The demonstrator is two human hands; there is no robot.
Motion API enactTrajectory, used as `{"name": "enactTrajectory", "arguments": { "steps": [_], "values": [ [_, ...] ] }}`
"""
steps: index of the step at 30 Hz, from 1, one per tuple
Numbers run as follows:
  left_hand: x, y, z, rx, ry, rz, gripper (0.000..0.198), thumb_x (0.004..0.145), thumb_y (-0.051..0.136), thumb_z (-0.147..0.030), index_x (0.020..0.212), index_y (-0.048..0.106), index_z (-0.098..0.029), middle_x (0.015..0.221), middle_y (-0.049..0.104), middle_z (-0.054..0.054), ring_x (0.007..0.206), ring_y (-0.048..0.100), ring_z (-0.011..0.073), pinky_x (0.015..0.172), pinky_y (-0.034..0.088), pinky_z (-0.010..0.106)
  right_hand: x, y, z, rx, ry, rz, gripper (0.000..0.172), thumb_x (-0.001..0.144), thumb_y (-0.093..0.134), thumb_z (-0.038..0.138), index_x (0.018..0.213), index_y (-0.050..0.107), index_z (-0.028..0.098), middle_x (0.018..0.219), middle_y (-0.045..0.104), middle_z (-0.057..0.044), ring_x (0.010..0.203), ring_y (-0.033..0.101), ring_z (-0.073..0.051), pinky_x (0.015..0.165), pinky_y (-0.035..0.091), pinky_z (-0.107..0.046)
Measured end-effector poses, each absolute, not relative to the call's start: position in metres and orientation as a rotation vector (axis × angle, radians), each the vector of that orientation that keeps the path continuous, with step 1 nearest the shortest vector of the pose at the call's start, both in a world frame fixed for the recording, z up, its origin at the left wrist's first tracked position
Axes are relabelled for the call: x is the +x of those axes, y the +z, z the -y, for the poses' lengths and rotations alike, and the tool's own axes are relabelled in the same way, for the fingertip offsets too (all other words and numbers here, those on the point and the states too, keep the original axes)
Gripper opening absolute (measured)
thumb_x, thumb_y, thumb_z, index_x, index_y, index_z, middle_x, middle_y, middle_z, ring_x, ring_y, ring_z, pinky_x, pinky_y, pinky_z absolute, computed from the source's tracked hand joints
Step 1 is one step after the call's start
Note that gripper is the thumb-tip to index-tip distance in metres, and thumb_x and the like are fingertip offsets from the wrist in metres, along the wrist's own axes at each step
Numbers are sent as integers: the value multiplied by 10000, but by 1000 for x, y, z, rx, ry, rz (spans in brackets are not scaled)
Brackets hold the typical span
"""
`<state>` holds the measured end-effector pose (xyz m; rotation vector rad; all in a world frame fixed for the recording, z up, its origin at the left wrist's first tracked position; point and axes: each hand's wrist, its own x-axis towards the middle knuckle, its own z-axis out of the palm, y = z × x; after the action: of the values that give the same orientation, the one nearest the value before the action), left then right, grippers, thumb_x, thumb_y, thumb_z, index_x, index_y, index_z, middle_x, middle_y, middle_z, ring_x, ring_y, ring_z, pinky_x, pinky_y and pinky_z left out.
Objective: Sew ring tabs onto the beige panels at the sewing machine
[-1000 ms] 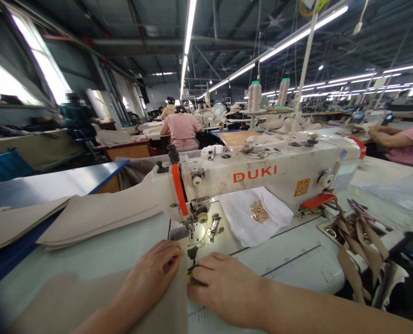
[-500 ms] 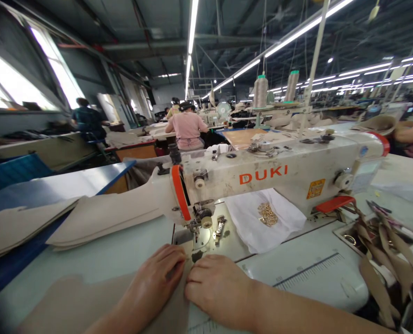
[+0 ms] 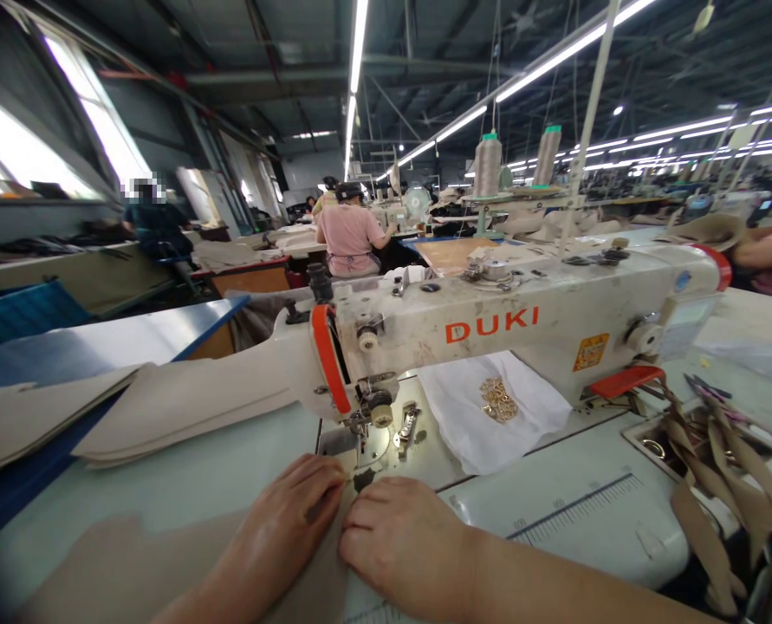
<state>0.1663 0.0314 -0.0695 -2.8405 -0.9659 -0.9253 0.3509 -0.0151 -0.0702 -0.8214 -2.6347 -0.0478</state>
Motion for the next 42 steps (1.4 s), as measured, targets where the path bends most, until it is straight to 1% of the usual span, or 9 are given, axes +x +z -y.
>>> {"name": "enactTrajectory", "arguments": {
  "steps": [7, 12, 15, 19, 24, 28, 36, 42],
  "values": [
    [167, -71, -32, -2850, -919, 953, 222, 902, 407, -118, 778, 575, -192, 776, 642, 25, 773, 599, 177, 725, 522, 308, 351, -68, 15, -826, -30, 2625, 134, 919, 501, 202, 896, 625, 156, 908, 659, -41, 858, 548, -170, 847, 435, -285],
    [167, -70, -32, -2866, -835, 972, 226, 907, 417, -119, 766, 580, -188, 772, 642, 28, 758, 596, 185, 710, 527, 322, 349, -66, 15, -858, -33, 2622, 125, 917, 503, 189, 912, 624, 155, 894, 652, -42, 854, 551, -173, 845, 443, -292],
    [166, -66, -28, -2872, -789, 957, 242, 911, 399, -112, 809, 606, -185, 801, 658, 33, 776, 602, 186, 734, 539, 328, 348, -62, 13, -918, -92, 2652, 93, 906, 533, 199, 895, 614, 154, 886, 640, -42, 859, 547, -183, 848, 451, -311],
    [164, -62, -23, -2891, -806, 959, 247, 906, 397, -107, 874, 627, -191, 859, 681, 39, 825, 619, 185, 785, 551, 335, 347, -58, 9, -968, -182, 2699, 51, 875, 579, 179, 897, 604, 140, 889, 627, -53, 853, 552, -196, 810, 477, -327],
    [163, -61, -18, -2917, -881, 1051, 210, 886, 440, -120, 933, 629, -196, 937, 688, 53, 891, 625, 198, 818, 555, 352, 345, -62, 5, -991, -200, 2660, 50, 891, 558, 158, 915, 598, 140, 965, 620, -66, 925, 553, -191, 857, 467, -310],
    [164, -61, -15, -2921, -891, 1098, 190, 879, 459, -117, 921, 627, -195, 938, 684, 49, 889, 623, 197, 817, 553, 347, 343, -65, 5, -998, -190, 2658, 44, 892, 557, 168, 902, 593, 145, 952, 617, -58, 902, 563, -191, 846, 468, -308],
    [172, -62, -24, -2921, -900, 1065, 187, 904, 444, -136, 922, 624, -185, 921, 684, 58, 875, 620, 200, 807, 549, 355, 351, -57, -5, -1018, -222, 2717, 51, 886, 570, 188, 886, 605, 150, 882, 624, -46, 835, 565, -196, 743, 471, -318],
    [179, -65, -42, -2907, -922, 1029, 192, 906, 434, -129, 903, 621, -172, 906, 683, 63, 862, 616, 203, 803, 542, 365, 358, -58, -17, -1049, -220, 2729, 78, 902, 546, 178, 891, 614, 140, 938, 633, -68, 875, 554, -192, 785, 446, -312]
  ]
}}
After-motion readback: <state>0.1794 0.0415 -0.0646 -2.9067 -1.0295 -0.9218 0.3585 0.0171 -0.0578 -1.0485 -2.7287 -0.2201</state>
